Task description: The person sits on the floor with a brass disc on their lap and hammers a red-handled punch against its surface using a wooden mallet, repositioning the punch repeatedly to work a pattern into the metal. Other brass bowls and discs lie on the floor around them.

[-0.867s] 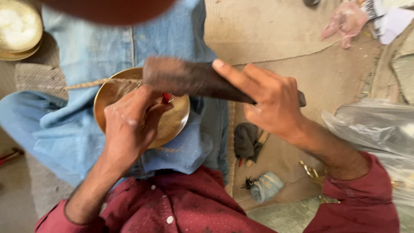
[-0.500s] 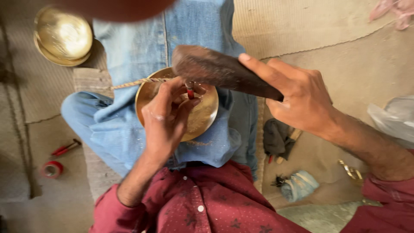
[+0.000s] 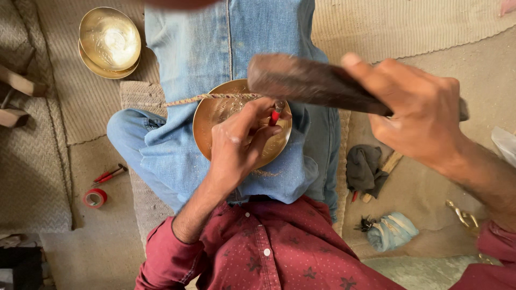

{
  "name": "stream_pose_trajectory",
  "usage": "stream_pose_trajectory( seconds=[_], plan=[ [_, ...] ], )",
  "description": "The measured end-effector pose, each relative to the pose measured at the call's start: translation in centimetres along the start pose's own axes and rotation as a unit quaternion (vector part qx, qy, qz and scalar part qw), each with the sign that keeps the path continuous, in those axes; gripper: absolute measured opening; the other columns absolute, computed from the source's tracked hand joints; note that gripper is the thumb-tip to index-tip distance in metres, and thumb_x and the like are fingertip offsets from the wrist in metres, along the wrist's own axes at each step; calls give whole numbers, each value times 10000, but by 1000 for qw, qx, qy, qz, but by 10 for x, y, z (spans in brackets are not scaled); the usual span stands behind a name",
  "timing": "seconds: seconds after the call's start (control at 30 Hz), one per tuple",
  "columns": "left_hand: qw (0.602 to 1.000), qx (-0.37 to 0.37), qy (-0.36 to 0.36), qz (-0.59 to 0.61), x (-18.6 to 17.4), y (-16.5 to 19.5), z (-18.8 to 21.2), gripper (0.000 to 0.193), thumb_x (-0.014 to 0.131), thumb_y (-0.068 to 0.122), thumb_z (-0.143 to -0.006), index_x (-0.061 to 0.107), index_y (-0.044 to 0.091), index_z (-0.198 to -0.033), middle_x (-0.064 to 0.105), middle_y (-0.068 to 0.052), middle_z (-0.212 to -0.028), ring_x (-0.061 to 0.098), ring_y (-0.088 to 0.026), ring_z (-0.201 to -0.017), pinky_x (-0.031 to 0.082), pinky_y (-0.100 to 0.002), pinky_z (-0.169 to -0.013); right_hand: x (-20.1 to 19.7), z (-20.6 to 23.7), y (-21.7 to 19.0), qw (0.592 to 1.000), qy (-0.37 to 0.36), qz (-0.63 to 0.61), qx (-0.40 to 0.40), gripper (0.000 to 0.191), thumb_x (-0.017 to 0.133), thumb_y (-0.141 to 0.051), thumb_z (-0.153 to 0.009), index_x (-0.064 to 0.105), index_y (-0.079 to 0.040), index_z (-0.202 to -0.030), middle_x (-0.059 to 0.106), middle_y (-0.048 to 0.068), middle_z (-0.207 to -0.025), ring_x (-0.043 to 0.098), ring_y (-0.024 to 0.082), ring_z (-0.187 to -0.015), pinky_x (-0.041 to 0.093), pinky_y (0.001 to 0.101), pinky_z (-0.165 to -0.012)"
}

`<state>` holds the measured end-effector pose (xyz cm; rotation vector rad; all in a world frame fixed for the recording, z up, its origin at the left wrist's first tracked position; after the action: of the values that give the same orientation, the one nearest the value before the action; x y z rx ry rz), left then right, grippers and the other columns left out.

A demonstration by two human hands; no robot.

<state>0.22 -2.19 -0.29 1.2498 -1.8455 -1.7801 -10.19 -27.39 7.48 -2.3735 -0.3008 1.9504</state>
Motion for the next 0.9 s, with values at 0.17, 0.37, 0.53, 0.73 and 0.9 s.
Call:
stream_pose_trajectory(
  seconds=[0.17,0.37,0.53,0.73,0.9],
  plan=[
    [998,-52,0,-21,2,-2,1,382,815,87,-918,628,59,-1250,766,-83,-970,770,-204,-796,564,-313,-657,-4,-3,-5,976,-16,-214,17,962,682,42,-845,254,-309,-1632,633,2,-959,650,166,-751,538,328,-641],
    [999,-38,0,-3,3,-4,0,347,789,73,-938,615,62,-1239,761,-82,-997,763,-208,-813,561,-315,-661,-4,-7,-9,983,-76,-158,46,937,701,12,-780,365,-258,-1612,642,87,-1057,665,218,-843,529,372,-668],
    [1000,16,26,-6,1,1,-1,369,767,61,-949,597,62,-1276,755,-76,-1061,767,-228,-905,577,-316,-714,-5,-9,-9,964,-58,-233,117,910,676,5,-744,362,-226,-1565,629,51,-982,658,217,-743,522,373,-600],
    [1000,21,20,2,0,7,-4,380,765,56,-950,595,62,-1289,752,-80,-1085,756,-230,-916,575,-323,-738,-9,-10,-12,959,-33,-274,60,908,651,-16,-767,325,-237,-1585,603,113,-1198,656,262,-910,527,390,-697],
    [999,-26,-15,-18,-1,5,-4,348,773,60,-959,633,79,-1276,757,-84,-1008,751,-234,-876,572,-336,-732,-7,-10,-11,984,-96,-127,80,911,700,-14,-778,371,-273,-1587,629,2,-941,659,175,-752,532,341,-606]
  ],
)
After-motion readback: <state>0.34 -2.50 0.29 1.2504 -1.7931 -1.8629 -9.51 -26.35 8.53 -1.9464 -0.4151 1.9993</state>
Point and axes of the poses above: each hand's wrist, its own z-axis away from the middle knuckle, its own x-axis out of the palm, y = z × x, the point moved 2 cm from there along -z, towards the middle knuckle
